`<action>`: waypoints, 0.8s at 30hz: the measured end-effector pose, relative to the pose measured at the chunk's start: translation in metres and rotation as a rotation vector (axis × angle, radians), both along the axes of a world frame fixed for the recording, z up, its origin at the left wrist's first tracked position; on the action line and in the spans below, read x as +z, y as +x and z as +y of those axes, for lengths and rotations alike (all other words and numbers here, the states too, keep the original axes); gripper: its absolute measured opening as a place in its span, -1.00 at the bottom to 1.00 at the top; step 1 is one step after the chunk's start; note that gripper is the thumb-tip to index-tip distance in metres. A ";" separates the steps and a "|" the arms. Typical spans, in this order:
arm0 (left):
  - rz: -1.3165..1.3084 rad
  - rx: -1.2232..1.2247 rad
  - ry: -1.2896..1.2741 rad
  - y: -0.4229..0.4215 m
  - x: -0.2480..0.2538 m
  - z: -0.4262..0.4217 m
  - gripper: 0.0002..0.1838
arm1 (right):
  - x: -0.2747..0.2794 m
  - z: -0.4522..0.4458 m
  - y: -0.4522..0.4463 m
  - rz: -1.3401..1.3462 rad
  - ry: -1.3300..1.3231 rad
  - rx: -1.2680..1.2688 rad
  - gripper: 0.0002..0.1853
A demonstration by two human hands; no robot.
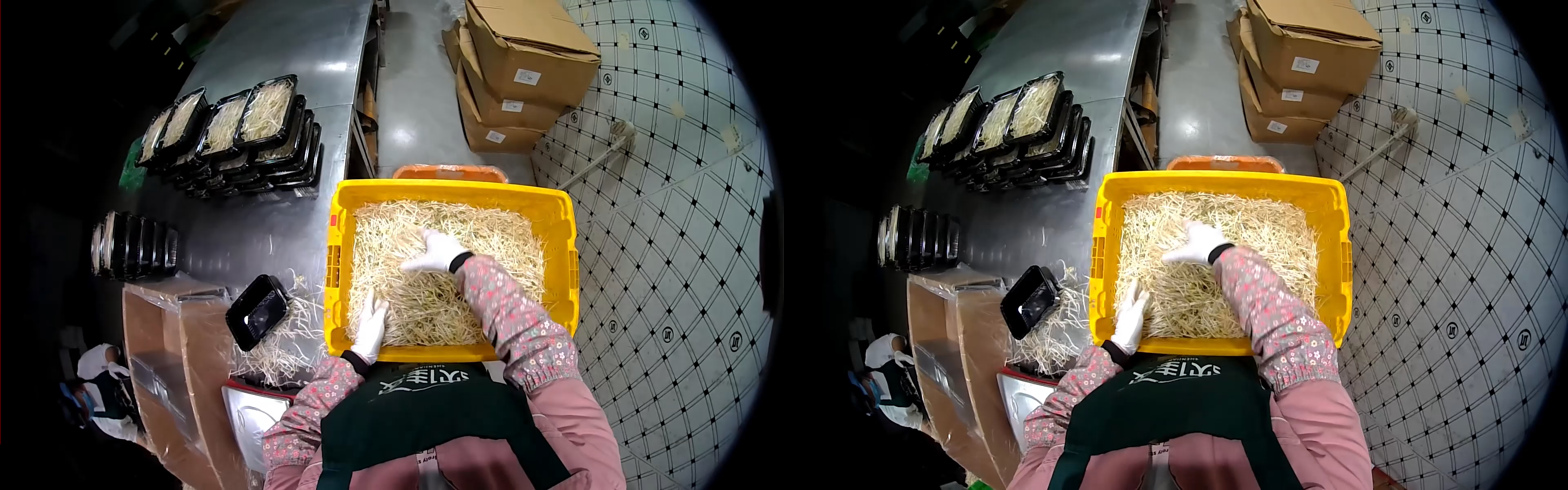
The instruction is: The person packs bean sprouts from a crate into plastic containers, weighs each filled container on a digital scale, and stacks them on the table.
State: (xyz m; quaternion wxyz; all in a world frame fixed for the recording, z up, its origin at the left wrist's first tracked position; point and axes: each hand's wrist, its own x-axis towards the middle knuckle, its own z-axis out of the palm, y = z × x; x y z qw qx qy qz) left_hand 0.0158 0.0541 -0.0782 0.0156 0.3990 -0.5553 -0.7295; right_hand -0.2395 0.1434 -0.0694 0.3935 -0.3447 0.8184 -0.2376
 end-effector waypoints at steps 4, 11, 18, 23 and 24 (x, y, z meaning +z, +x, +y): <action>0.111 0.103 0.132 0.020 -0.045 0.007 -0.30 | 0.036 0.010 0.084 0.358 0.126 0.286 0.51; 0.165 0.133 0.200 0.027 0.021 0.011 -0.40 | 0.013 0.014 0.143 0.689 0.080 0.253 0.37; 0.004 0.659 -1.023 0.128 0.066 -0.124 -0.36 | 0.001 0.001 0.028 0.477 0.084 0.200 0.31; -0.403 1.161 -0.817 0.183 0.021 -0.178 -0.09 | -0.014 0.005 0.019 0.707 0.006 0.220 0.27; -0.279 1.260 -0.691 0.199 -0.008 -0.192 -0.07 | -0.003 0.000 0.026 0.539 0.156 0.227 0.23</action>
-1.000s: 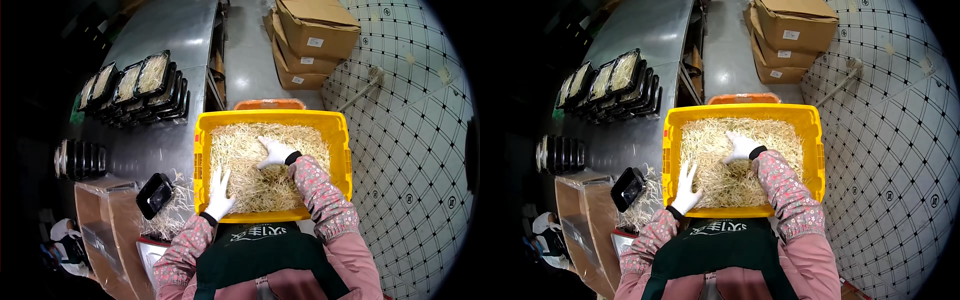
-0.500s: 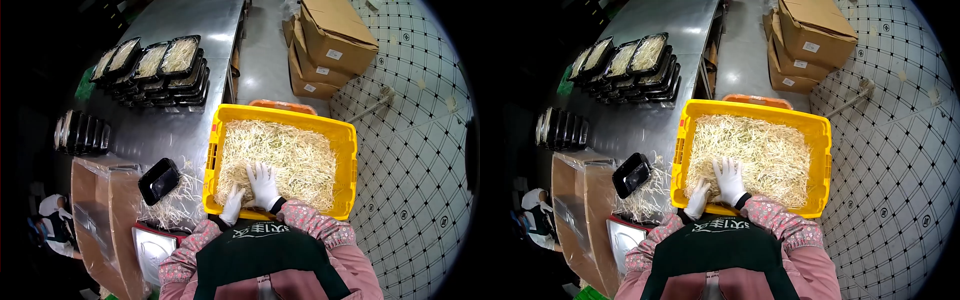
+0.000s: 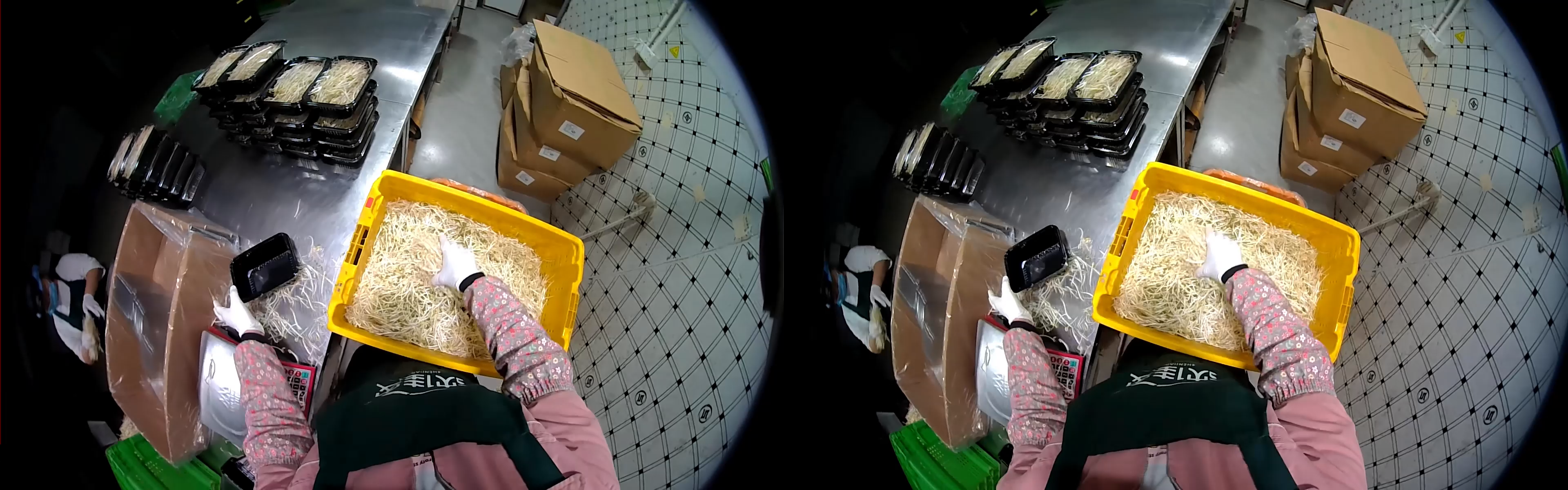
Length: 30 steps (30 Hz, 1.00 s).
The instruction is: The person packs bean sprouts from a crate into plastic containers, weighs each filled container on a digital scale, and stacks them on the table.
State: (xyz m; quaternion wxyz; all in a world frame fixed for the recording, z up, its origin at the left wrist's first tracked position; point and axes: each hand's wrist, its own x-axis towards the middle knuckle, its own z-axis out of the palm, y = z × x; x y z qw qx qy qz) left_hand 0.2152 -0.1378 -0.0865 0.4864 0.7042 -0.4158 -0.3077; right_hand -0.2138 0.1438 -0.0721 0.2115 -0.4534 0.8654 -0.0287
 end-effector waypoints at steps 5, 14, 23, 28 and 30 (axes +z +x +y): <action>0.460 0.078 0.207 0.035 -0.098 -0.040 -0.53 | -0.011 0.035 0.027 -0.035 -0.248 0.056 0.03; 0.382 0.115 -0.328 -0.007 -0.012 0.033 -0.89 | 0.006 0.049 0.019 -0.258 -0.270 0.072 0.06; -0.608 -0.274 -0.688 -0.080 0.168 0.146 -0.46 | 0.114 -0.059 0.081 0.039 -0.490 0.538 -0.12; -0.895 -0.425 -0.498 -0.064 0.175 0.179 -0.37 | 0.162 -0.130 0.206 0.148 -0.688 0.917 -0.38; -0.681 -0.384 -0.476 -0.026 0.153 0.179 -0.41 | 0.175 -0.148 0.265 0.047 -0.636 1.062 -0.47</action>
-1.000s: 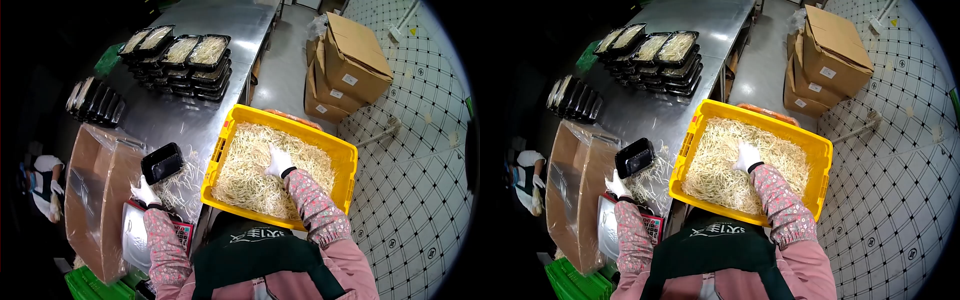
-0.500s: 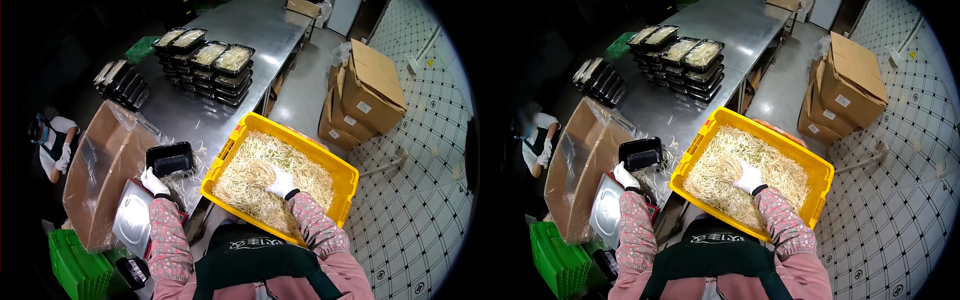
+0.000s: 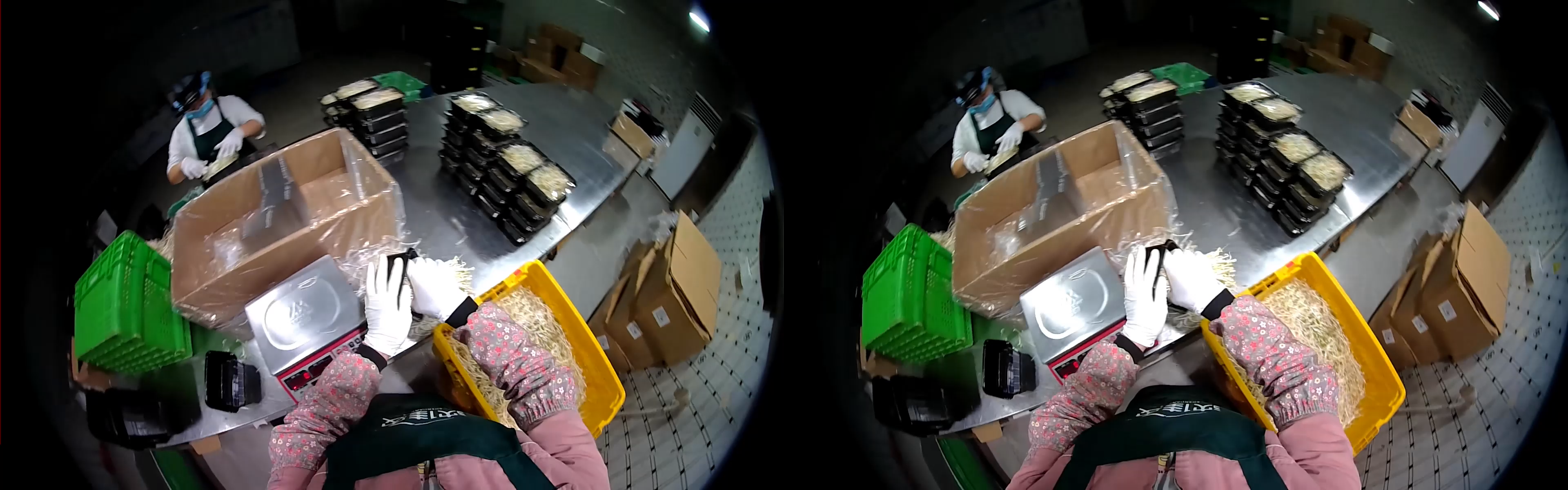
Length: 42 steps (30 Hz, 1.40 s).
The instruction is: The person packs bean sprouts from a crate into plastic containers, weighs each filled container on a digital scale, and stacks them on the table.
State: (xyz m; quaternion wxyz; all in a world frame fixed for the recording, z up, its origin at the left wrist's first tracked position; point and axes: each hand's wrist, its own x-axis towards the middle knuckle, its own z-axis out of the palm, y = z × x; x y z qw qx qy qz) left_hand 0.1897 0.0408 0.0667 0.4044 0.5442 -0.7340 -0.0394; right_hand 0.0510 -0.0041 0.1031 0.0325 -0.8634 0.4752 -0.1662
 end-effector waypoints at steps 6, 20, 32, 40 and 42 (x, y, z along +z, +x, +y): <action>0.876 0.089 0.254 0.134 -0.060 0.020 -0.46 | -0.029 -0.029 0.152 -0.024 -0.091 0.424 -0.54; -0.381 0.227 0.291 0.234 -0.056 0.007 -0.37 | -0.062 -0.071 0.205 -0.251 0.640 0.660 0.18; 0.301 0.225 0.151 0.308 -0.006 0.016 -0.44 | 0.006 -0.122 0.093 -0.297 0.394 0.397 -0.10; -0.470 0.091 0.189 0.234 -0.034 -0.001 -0.41 | -0.009 -0.083 0.170 0.496 0.225 0.527 0.13; -0.363 0.224 0.135 0.228 -0.040 0.008 -0.49 | -0.016 -0.092 0.158 0.420 0.212 0.534 -0.25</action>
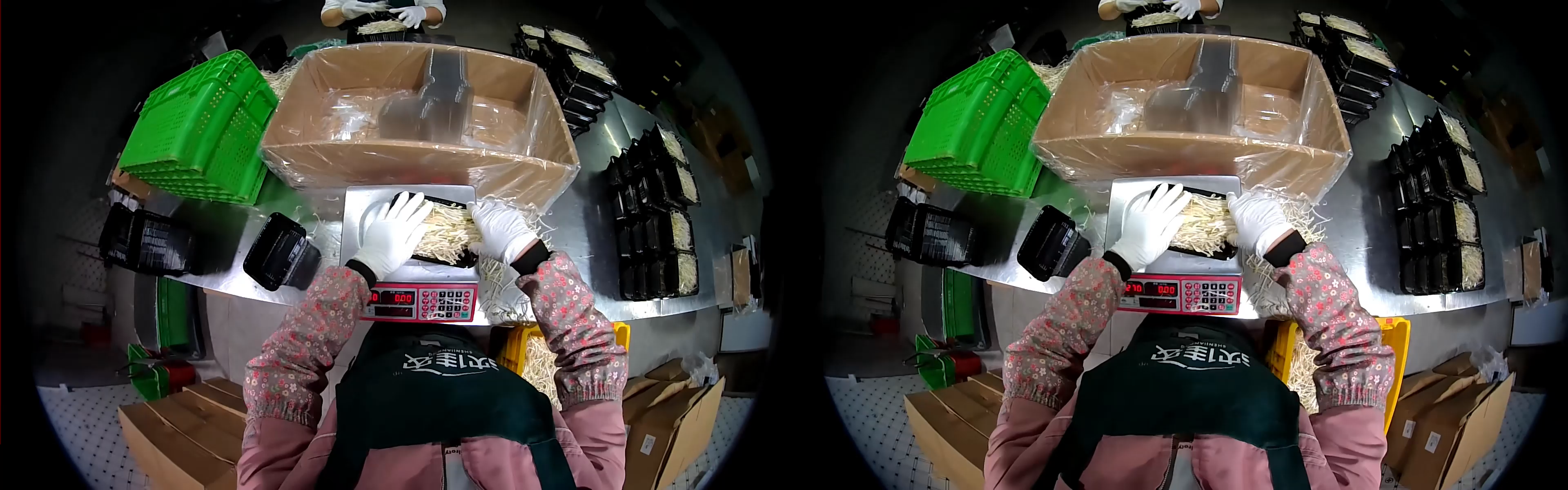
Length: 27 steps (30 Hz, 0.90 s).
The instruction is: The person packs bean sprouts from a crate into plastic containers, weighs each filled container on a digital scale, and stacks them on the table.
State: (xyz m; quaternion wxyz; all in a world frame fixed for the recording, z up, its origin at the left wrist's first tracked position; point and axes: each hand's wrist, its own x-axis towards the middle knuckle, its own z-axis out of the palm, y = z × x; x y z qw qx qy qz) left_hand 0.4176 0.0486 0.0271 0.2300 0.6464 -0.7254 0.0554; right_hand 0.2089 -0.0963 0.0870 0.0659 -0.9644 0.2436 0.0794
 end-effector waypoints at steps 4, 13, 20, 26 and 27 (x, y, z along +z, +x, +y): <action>0.091 0.143 0.020 -0.016 -0.003 -0.002 -0.47 | -0.044 0.009 0.007 -0.084 -0.360 0.052 -0.85; 0.061 0.141 -0.030 -0.014 -0.015 0.002 -0.43 | -0.003 -0.016 -0.045 -0.403 0.010 0.014 -0.81; 0.654 -0.010 -0.063 0.013 -0.007 0.008 -0.32 | -0.019 -0.056 -0.145 -0.578 0.384 -0.386 -0.76; 0.690 0.108 -0.128 0.038 0.053 0.036 -0.51 | -0.133 -0.057 -0.213 0.000 0.191 -0.544 -0.73; 0.939 0.180 -0.095 0.055 0.040 0.035 -0.51 | -0.129 -0.059 -0.219 -0.020 0.150 -0.537 -0.73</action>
